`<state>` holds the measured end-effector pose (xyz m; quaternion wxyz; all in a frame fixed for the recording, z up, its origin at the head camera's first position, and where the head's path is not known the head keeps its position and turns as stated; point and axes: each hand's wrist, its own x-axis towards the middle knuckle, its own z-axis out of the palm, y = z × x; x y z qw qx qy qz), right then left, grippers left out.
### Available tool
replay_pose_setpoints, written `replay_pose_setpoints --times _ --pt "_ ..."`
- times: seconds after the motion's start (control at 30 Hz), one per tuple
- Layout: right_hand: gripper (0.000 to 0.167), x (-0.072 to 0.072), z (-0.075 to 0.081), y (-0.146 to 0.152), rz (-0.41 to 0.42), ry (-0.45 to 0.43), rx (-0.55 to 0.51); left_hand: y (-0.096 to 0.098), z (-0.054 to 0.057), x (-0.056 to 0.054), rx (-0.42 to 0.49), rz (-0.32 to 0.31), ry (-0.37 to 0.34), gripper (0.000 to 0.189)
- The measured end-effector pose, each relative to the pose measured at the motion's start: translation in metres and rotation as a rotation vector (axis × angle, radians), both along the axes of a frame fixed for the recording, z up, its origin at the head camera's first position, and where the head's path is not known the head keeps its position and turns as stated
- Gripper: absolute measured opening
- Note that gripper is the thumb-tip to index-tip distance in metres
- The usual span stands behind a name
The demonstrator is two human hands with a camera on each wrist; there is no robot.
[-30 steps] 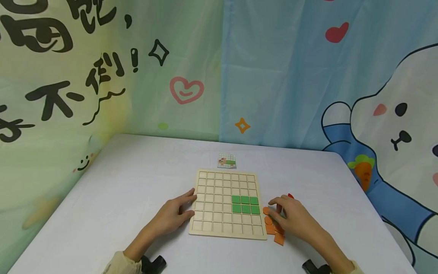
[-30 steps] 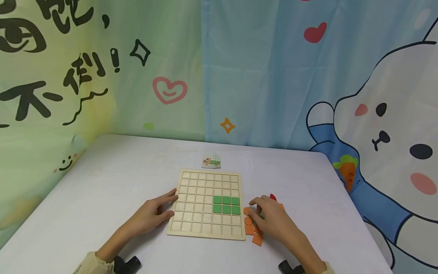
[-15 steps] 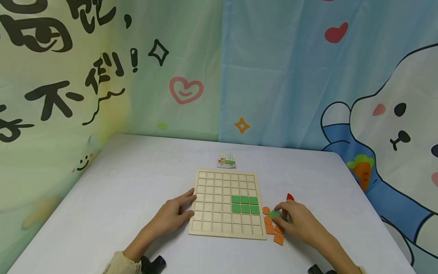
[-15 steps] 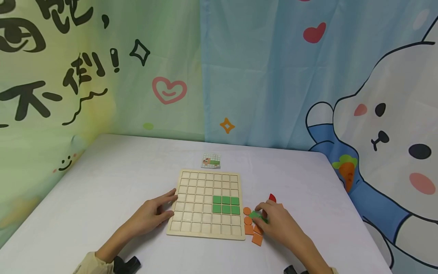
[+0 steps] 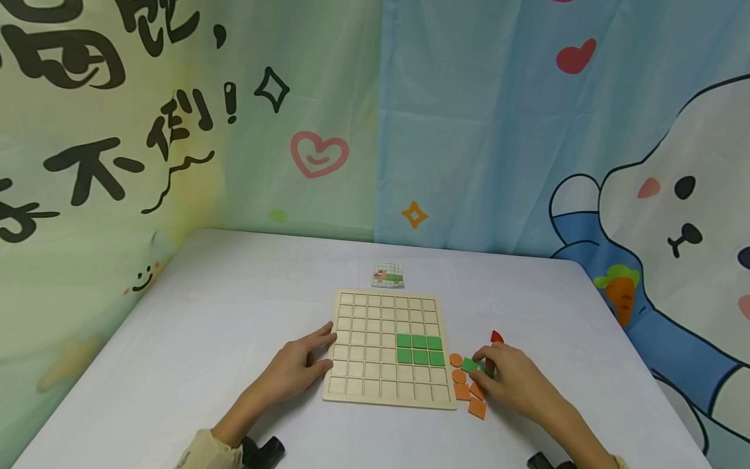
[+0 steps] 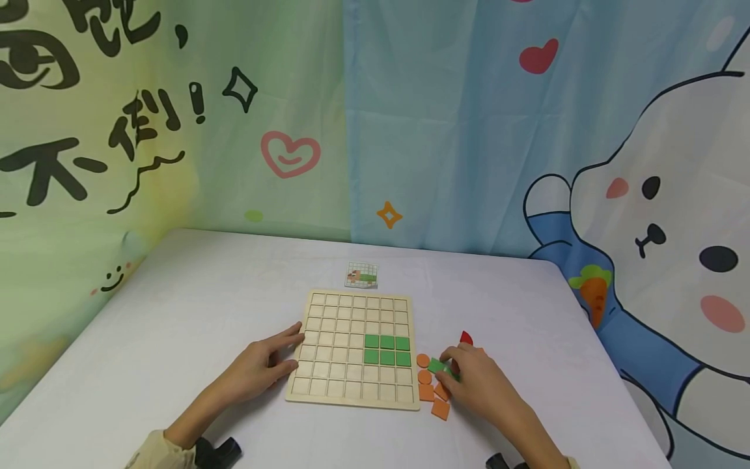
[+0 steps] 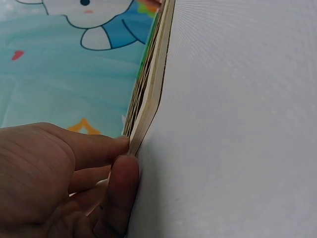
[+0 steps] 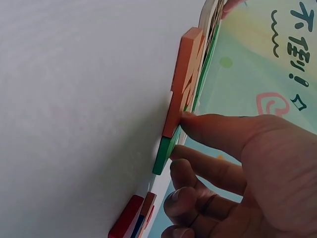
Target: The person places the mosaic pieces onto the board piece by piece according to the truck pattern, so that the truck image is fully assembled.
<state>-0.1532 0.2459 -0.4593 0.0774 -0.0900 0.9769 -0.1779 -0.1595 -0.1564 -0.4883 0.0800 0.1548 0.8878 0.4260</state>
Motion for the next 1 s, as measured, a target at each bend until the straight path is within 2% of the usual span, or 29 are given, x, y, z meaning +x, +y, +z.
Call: replay_pose_setpoints --times 0.4,1.0 --pt "0.029 -0.0029 0.0 -0.0026 -0.025 -0.024 0.02 0.0001 0.0012 0.0001 -0.006 -0.002 0.005 0.054" --pt "0.029 -0.0014 0.0024 -0.0035 -0.02 0.024 0.012 0.0006 0.0001 0.0007 -0.005 -0.002 -0.001 0.055"
